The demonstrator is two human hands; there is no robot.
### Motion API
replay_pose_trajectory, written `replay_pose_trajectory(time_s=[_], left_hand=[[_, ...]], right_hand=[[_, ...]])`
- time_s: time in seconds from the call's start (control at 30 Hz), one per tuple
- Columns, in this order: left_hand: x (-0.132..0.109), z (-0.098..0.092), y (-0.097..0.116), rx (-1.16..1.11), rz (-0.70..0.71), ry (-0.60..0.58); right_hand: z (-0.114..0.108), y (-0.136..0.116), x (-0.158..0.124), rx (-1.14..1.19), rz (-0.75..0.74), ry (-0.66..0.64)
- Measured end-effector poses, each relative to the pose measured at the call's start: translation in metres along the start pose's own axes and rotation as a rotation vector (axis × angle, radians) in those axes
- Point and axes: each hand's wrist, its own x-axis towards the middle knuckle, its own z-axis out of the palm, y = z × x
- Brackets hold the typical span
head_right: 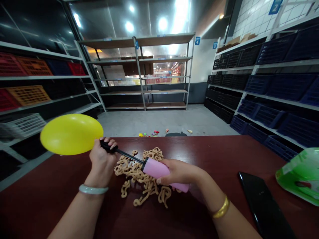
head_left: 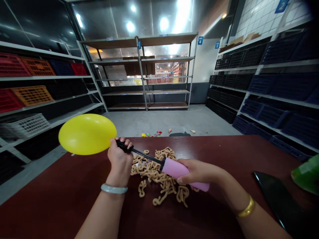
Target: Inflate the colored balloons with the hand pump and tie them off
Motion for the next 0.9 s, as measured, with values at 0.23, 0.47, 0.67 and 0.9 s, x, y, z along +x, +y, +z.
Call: replay_pose_trajectory(time_s=[0.23,0.47,0.67,0.9], left_hand=[[-0.028,0.005,-0.035,0.012,-0.085,-0.076],[-0.074,0.012,-0.074,0.075,-0.174,-0.155],[-0.083,0.015,-0.079,0.091,-0.155,-0.139],[-0.061,0.017,-0.056,0.074,-0.162,-0.15]], right_hand=[[-0.005,0.006,0.0,0.0,-0.005,0.028],[0.003,0.009,0.01,0.029,-0.048,0.09],[0.005,0.011,0.013,0.006,-0.056,0.11],[0.012,0.003,0.015,0.097,-0.063,0.091]])
